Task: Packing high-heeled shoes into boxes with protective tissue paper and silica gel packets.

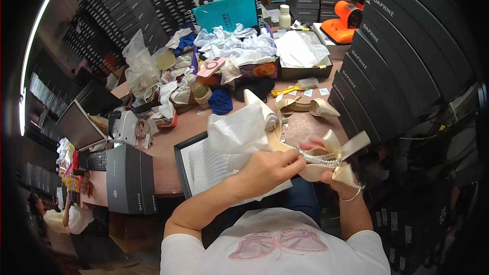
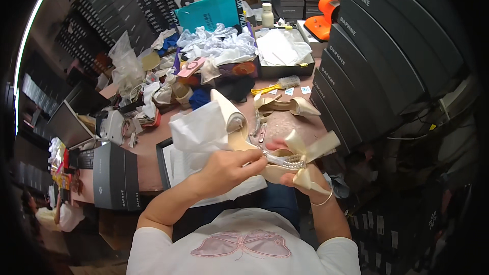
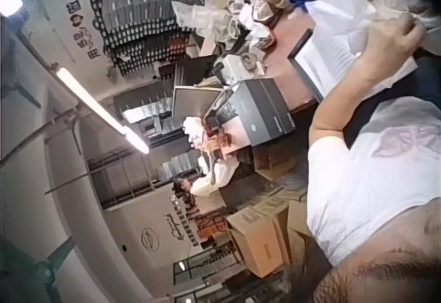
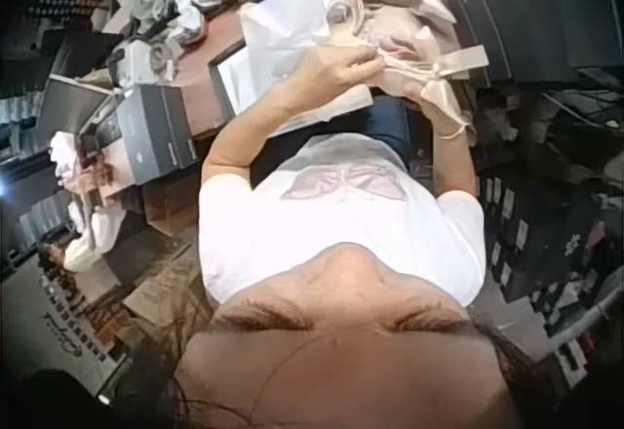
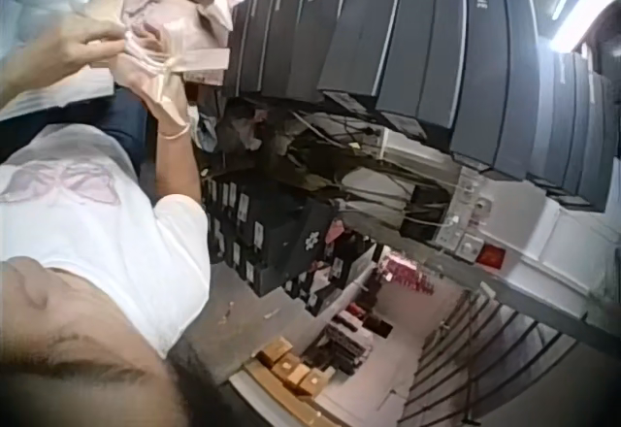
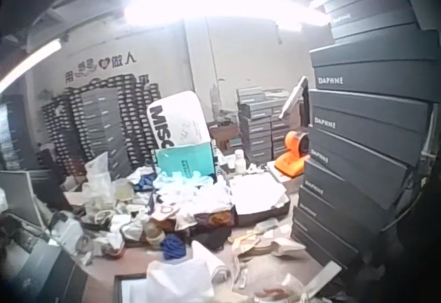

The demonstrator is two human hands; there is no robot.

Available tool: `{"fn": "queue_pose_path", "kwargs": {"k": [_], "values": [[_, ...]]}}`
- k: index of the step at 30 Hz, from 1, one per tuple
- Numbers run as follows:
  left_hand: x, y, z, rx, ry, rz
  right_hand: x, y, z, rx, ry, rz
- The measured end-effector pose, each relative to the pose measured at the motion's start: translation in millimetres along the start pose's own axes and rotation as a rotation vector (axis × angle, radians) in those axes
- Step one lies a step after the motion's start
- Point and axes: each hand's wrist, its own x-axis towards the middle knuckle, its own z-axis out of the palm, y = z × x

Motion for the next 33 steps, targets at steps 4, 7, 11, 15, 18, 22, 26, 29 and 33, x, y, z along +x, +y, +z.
{"fn": "queue_pose_path", "kwargs": {"k": [4, 7, 11, 15, 18, 22, 26, 29, 33], "values": [[-24.8, -18.7, 8.8, -0.412, 0.238, -0.215, -9.0, 29.5, -14.2, 0.103, 0.19, 0.026], [-66.0, -64.9, 3.1, -0.829, 0.334, -0.637, -17.2, 28.9, -38.4, 0.006, 0.23, 0.001], [-115.3, -157.9, 35.3, -0.521, 0.531, -0.866, -17.9, 31.5, -35.3, -0.015, 0.262, 0.058], [-128.5, -111.1, -13.5, -0.098, 0.882, -0.846, -24.4, 68.1, -43.4, 0.108, 0.324, 0.055], [-119.6, -29.2, -28.8, -0.19, 0.568, -0.75, -19.2, 85.9, -55.3, 0.246, 0.399, 0.081], [-42.4, -24.3, -22.1, 0.114, 0.248, -0.378, 1.4, 66.1, -64.6, 0.288, 0.409, -0.005], [43.0, -76.8, 31.2, 0.132, -0.457, -0.599, 0.4, 45.3, -48.6, 0.113, 0.462, -0.102], [48.0, -116.5, 95.5, 0.282, -0.784, -0.548, -19.4, 48.6, -50.8, 0.026, 0.48, -0.101], [11.1, -152.6, 85.7, 0.099, -0.648, -0.51, -63.0, 58.8, -79.4, 0.066, 0.415, -0.03]]}}
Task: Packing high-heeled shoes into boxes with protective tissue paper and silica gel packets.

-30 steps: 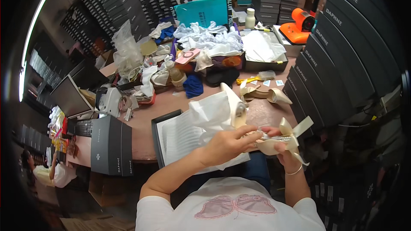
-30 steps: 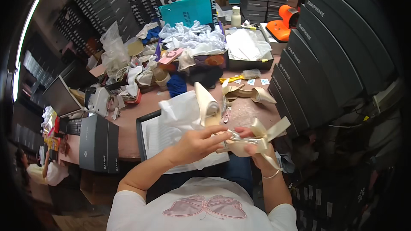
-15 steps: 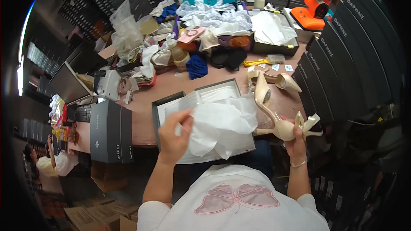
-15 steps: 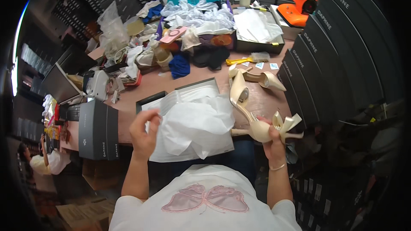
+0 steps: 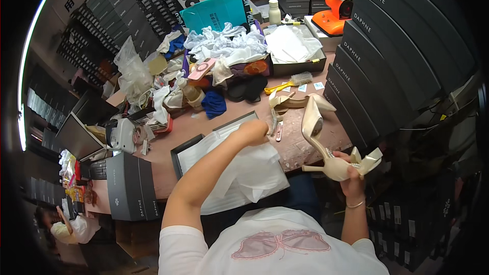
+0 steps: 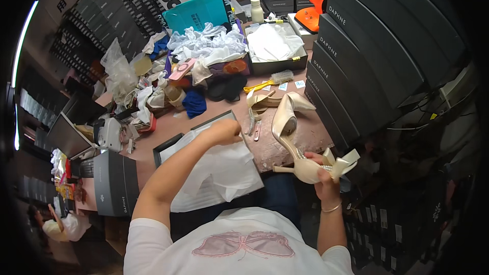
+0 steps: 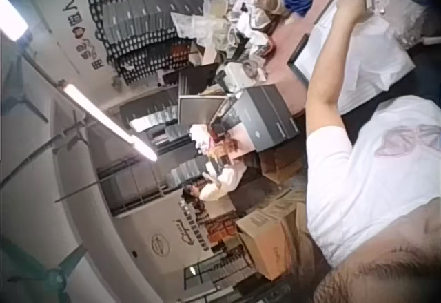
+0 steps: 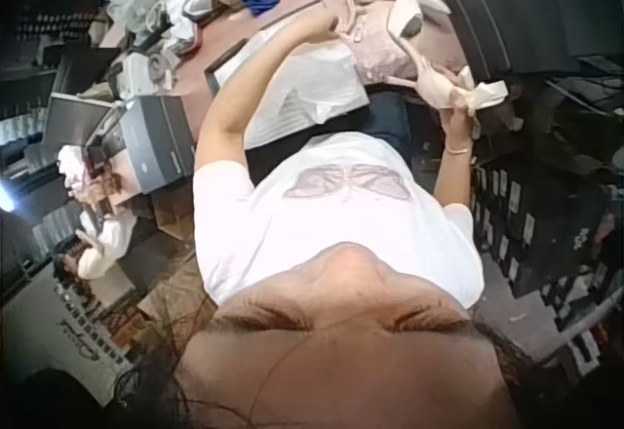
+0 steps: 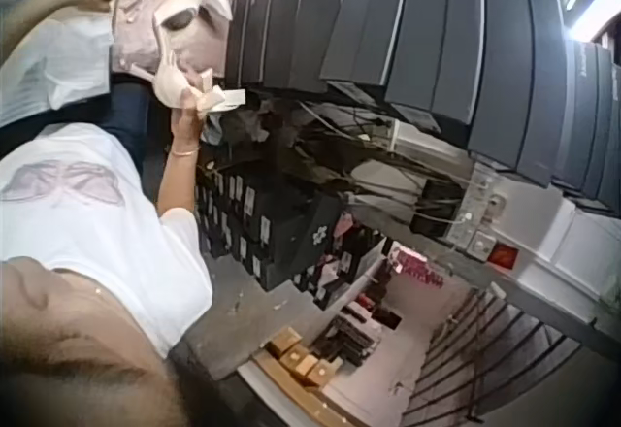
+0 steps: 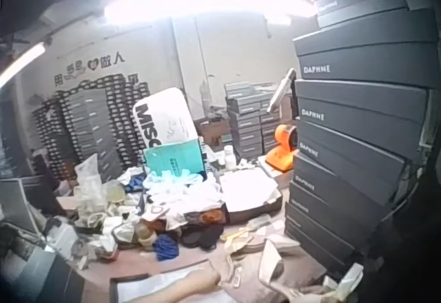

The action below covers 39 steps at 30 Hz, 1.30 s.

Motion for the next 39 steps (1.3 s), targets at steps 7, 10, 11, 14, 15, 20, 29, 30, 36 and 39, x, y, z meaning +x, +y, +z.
{"fn": "queue_pose_path", "kwargs": {"k": [7, 10, 11, 14, 15, 20, 29, 30, 36, 39], "values": [[-99.4, 33.1, -80.0, -0.617, 0.664, 0.165, -11.4, -36.9, 36.2, 0.343, -0.313, 0.087], [-153.2, 46.0, -57.3, -0.77, 0.685, 0.298, 1.7, -31.9, 63.5, 0.389, -0.336, 0.165], [-166.0, 47.9, -39.5, -0.779, 0.726, 0.249, 7.0, -27.5, 72.5, 0.402, -0.343, 0.22], [-189.4, 49.8, 13.2, -0.903, 1.011, 0.014, 13.5, -10.8, 87.6, 0.242, -0.396, 0.287], [-196.2, 47.6, 30.5, -0.956, 1.105, -0.086, 16.3, -2.4, 89.7, 0.178, -0.407, 0.279], [-239.2, 17.8, 73.2, -0.312, 0.951, -0.558, 10.9, 28.2, 89.2, -0.158, -0.393, 0.399], [-228.1, -7.0, 53.4, -0.711, 0.616, -0.506, -7.7, -4.6, 85.4, -0.044, -0.396, 0.19], [-228.7, -3.3, 46.2, -0.742, 0.707, -0.514, -11.2, -12.3, 83.5, 0.035, -0.417, 0.197], [-220.8, 31.8, -9.5, -0.706, 1.061, -0.235, -11.4, -21.7, 105.7, 0.036, -0.499, 0.335], [-225.5, 67.8, -21.6, -0.795, 1.035, -0.005, -4.1, 8.5, 150.3, 0.359, -0.406, 0.478]]}}
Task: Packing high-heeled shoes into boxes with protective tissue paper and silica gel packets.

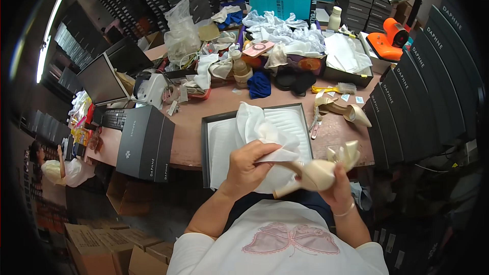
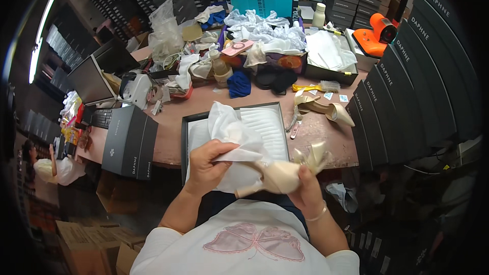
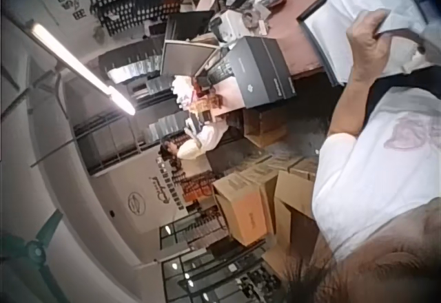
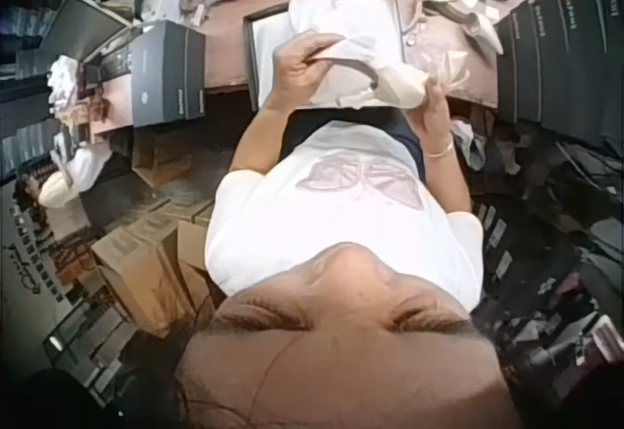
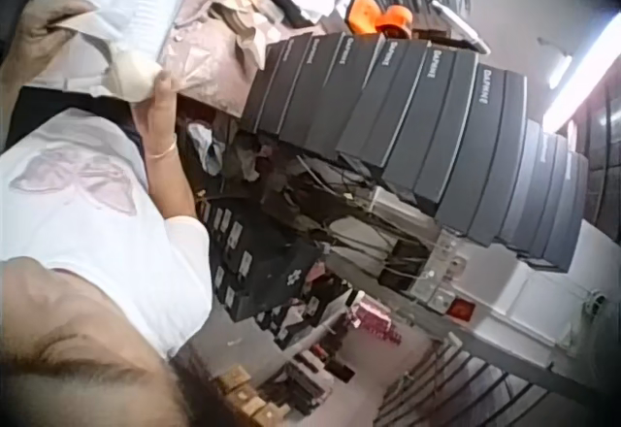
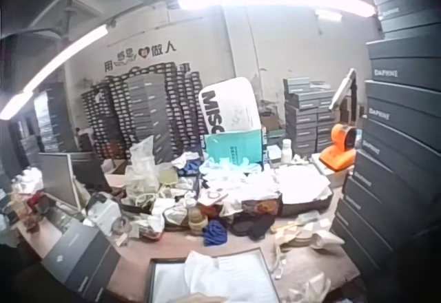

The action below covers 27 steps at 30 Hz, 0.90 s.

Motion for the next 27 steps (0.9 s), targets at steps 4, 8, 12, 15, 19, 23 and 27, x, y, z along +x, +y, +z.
{"fn": "queue_pose_path", "kwargs": {"k": [4, 8, 12, 15, 19, 23, 27], "values": [[23.2, -34.3, -14.8, 0.12, 0.171, -0.125, 26.6, 21.0, -21.1, 0.317, 0.283, -0.024], [21.6, -48.4, 1.4, 0.075, 0.128, -0.164, 18.3, 17.1, -36.9, 0.646, 0.12, 0.126], [22.9, -45.6, 18.8, 0.019, 0.113, -0.147, 12.7, 15.6, -29.7, 0.679, 0.083, 0.14], [17.8, -31.0, 25.5, 0.049, 0.127, -0.027, 14.0, 11.4, -18.1, 0.566, 0.112, 0.063], [0.9, -7.5, 43.2, 0.262, 0.039, 0.375, 24.2, 29.0, 9.2, 0.286, 0.142, -0.133], [-2.2, -16.7, 73.4, 0.196, 0.013, 0.5, 53.1, 65.6, -25.1, 0.012, 0.175, -0.161], [-17.2, -37.0, 71.4, 0.104, -0.035, 0.351, 79.4, 31.7, -27.2, 0.334, -0.025, -0.148]]}}
